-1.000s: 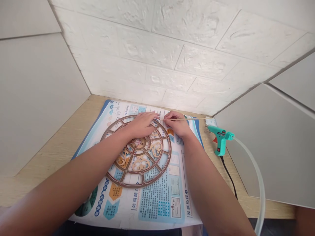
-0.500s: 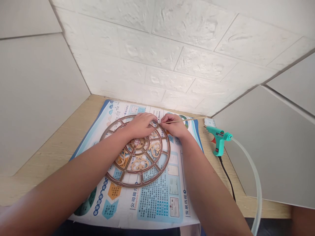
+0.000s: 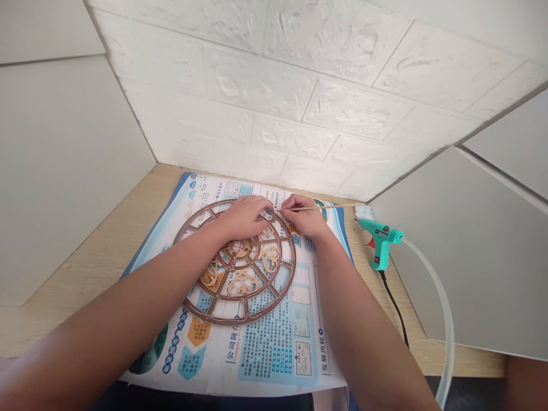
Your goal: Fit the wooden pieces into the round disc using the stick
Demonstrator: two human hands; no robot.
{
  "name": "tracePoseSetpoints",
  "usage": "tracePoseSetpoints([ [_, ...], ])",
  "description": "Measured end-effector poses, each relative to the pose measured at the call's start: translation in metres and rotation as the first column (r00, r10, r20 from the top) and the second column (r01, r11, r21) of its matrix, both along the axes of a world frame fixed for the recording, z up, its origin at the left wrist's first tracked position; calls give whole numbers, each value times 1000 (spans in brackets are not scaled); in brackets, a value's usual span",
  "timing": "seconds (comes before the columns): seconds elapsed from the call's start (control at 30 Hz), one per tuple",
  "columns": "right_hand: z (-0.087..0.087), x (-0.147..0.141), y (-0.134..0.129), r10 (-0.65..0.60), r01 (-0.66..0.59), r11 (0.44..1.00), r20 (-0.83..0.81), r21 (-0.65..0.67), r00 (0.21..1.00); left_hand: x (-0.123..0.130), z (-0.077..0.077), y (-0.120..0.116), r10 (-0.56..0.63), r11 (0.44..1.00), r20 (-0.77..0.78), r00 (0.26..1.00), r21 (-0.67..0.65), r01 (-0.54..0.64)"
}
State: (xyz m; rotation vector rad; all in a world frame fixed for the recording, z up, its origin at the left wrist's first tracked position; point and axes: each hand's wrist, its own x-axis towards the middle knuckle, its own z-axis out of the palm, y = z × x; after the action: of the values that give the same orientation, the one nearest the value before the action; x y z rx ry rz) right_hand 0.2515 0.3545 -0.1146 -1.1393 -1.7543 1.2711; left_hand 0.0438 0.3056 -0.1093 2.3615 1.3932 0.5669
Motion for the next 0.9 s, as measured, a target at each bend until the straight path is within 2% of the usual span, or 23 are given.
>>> tracePoseSetpoints([
  [0.37, 3, -3, -4, 63, -63, 998, 65, 7, 996, -1, -1, 1, -23, 1000, -16, 1000, 1, 23],
  [0.7, -1, -6, -6, 50, -53, 998, 88, 30, 995, 0, 3, 1, -12, 999, -31, 999, -36, 11],
  [0.9, 2, -7, -7, 30, -33, 999, 59, 35, 998, -1, 5, 1, -8, 998, -20, 1000, -65, 7],
])
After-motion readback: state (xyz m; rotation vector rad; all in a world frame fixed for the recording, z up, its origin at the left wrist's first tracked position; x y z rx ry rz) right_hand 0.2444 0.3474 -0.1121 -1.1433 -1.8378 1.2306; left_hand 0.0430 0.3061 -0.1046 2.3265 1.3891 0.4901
